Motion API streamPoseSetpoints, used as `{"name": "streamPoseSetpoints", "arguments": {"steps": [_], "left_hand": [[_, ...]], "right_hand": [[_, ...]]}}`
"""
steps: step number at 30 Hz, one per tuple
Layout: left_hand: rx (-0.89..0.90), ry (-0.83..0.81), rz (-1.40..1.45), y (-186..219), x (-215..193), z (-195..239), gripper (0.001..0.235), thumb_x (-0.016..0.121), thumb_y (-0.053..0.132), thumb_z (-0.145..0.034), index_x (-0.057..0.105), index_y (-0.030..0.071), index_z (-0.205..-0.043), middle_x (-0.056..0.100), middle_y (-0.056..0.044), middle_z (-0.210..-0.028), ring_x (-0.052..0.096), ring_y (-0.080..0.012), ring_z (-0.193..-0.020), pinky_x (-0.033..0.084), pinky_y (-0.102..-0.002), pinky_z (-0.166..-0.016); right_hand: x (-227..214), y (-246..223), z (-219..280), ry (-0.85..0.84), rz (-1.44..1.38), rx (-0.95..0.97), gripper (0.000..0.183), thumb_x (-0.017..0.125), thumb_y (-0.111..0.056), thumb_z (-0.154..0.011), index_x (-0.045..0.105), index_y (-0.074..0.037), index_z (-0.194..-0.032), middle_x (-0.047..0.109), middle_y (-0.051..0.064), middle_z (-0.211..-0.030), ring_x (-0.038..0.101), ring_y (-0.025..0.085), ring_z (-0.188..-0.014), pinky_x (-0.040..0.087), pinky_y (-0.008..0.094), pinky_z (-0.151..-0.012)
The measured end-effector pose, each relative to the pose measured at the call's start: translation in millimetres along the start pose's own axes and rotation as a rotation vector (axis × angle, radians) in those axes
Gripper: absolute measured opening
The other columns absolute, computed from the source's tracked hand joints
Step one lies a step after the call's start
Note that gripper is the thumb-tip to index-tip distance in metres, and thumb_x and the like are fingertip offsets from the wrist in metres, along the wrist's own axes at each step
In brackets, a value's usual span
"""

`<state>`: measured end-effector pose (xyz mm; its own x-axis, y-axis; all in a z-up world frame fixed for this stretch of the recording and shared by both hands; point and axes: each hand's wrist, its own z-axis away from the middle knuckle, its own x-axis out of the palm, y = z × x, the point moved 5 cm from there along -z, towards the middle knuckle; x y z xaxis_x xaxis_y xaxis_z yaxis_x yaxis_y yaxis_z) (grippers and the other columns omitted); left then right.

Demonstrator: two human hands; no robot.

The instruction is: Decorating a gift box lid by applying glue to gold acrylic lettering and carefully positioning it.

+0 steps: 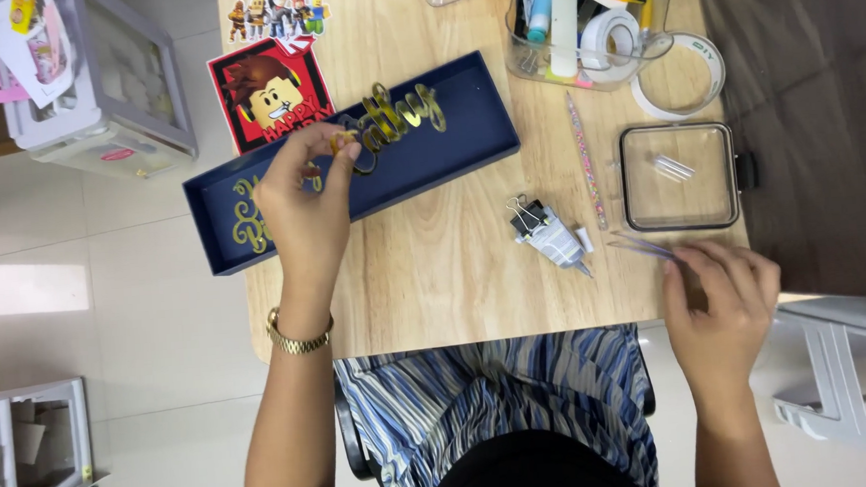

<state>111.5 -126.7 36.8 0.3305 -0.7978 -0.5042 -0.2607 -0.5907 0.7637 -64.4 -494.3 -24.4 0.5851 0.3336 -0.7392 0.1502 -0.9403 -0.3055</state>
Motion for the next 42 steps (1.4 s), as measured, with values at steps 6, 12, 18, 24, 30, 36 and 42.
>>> {"name": "streamPoseSetpoints", "arguments": {"steps": [6, 12, 18, 24, 30, 36, 42], "left_hand": [[0.038, -0.099, 0.119, 41.0, -26.6, 32.4, 0.009, 0.077, 0.009, -0.095, 0.071, 0.011, -0.101, 0.075, 0.0, -0.103, 0.071, -0.0135, -0.101, 0.055, -0.028, -0.083], [-0.094, -0.203, 0.315, 44.4, -34.1, 83.4, 0.015, 0.079, 0.012, -0.09, 0.073, 0.01, -0.104, 0.077, -0.004, -0.099, 0.073, -0.0151, -0.094, 0.059, -0.027, -0.086], [-0.212, -0.236, 0.454, 55.9, -36.1, 121.6, 0.02, 0.081, 0.016, -0.088, 0.073, 0.017, -0.107, 0.078, 0.003, -0.097, 0.074, -0.0109, -0.091, 0.052, -0.027, -0.087], [-0.269, -0.233, 0.562, 51.1, -33.6, 134.2, 0.017, 0.078, 0.01, -0.092, 0.07, 0.015, -0.106, 0.078, 0.002, -0.085, 0.071, -0.0064, -0.08, 0.045, -0.023, -0.071], [-0.446, -0.282, 0.842, 35.7, -14.4, 141.5, 0.022, 0.082, 0.006, -0.085, 0.071, 0.008, -0.105, 0.079, -0.007, -0.094, 0.075, -0.013, -0.084, 0.061, -0.024, -0.078], [-0.414, -0.289, 0.931, 44.0, -3.9, 141.4, 0.022, 0.081, 0.002, -0.086, 0.07, 0.005, -0.105, 0.078, -0.01, -0.094, 0.076, -0.0161, -0.083, 0.065, -0.027, -0.077], [-0.423, -0.305, 0.851, 47.0, 0.8, 142.6, 0.023, 0.084, 0.008, -0.083, 0.072, 0.008, -0.102, 0.079, -0.006, -0.091, 0.076, -0.0131, -0.082, 0.06, -0.023, -0.076]], "right_hand": [[-2.5, -10.3, 2.6, 0.05, 0.052, -0.001, 0.012, 0.084, -0.002, -0.104, 0.078, 0.002, -0.113, 0.07, 0.017, -0.126, 0.049, 0.038, -0.118, 0.045, 0.045, -0.102], [6.3, -66.5, -3.7, -0.047, -0.798, 0.253, 0.022, 0.063, 0.001, -0.099, 0.063, 0.009, -0.12, 0.067, 0.023, -0.118, 0.065, 0.034, -0.117, 0.055, 0.042, -0.111], [83.9, -132.4, 17.1, -0.664, -1.465, 0.468, 0.039, 0.068, -0.006, -0.094, 0.061, -0.001, -0.132, 0.075, 0.018, -0.12, 0.078, 0.029, -0.101, 0.065, 0.046, -0.099], [80.5, -145.6, 8.1, -0.531, -1.53, 0.524, 0.015, 0.072, -0.007, -0.092, 0.074, 0.005, -0.101, 0.079, 0.022, -0.099, 0.08, 0.031, -0.095, 0.068, 0.05, -0.092], [88.0, -133.4, 22.9, -0.495, -1.72, 0.617, 0.006, 0.074, -0.003, -0.091, 0.076, 0.002, -0.094, 0.078, 0.023, -0.093, 0.076, 0.033, -0.09, 0.062, 0.049, -0.089], [81.5, -135.2, 15.2, -0.503, -1.846, 0.577, 0.022, 0.077, -0.002, -0.091, 0.078, -0.007, -0.113, 0.078, 0.013, -0.114, 0.072, 0.029, -0.108, 0.055, 0.043, -0.092], [85.2, -114.8, 28.1, -0.533, -1.836, 0.831, 0.026, 0.077, 0.008, -0.082, 0.069, -0.002, -0.104, 0.072, 0.015, -0.086, 0.07, 0.024, -0.082, 0.056, 0.05, -0.091]]}}
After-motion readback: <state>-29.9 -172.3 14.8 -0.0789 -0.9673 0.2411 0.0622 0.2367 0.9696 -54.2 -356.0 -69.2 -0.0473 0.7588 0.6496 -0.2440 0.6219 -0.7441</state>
